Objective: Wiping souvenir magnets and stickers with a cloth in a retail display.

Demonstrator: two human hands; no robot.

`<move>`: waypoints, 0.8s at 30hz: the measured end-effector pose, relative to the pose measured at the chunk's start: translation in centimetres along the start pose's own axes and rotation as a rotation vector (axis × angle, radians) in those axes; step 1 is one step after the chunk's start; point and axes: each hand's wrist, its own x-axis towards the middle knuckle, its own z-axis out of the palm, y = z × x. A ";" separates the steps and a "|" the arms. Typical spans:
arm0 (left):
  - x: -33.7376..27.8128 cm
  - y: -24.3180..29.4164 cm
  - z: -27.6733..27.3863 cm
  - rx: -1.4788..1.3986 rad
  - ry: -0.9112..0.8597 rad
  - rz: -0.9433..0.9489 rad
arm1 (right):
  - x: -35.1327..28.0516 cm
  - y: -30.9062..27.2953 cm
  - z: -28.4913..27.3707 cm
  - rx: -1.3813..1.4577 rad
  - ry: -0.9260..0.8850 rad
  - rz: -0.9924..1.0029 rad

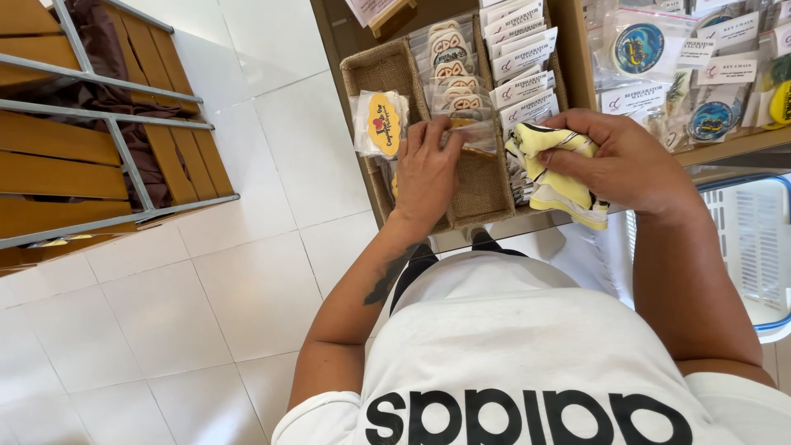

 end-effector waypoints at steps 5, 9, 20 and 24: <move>0.0 -0.4 -1.6 -0.058 -0.063 0.084 | 0.3 -0.4 -0.2 -0.002 0.007 -0.030; 0.5 0.0 -5.0 -0.255 -0.049 0.045 | 0.9 0.1 -0.2 0.078 0.033 -0.067; -1.2 -1.0 -2.8 -1.586 -0.158 -0.765 | 1.9 0.1 5.9 0.145 0.088 -0.466; -2.3 -1.4 -1.9 -1.688 -0.098 -0.811 | 2.8 0.3 6.8 0.097 0.097 -0.629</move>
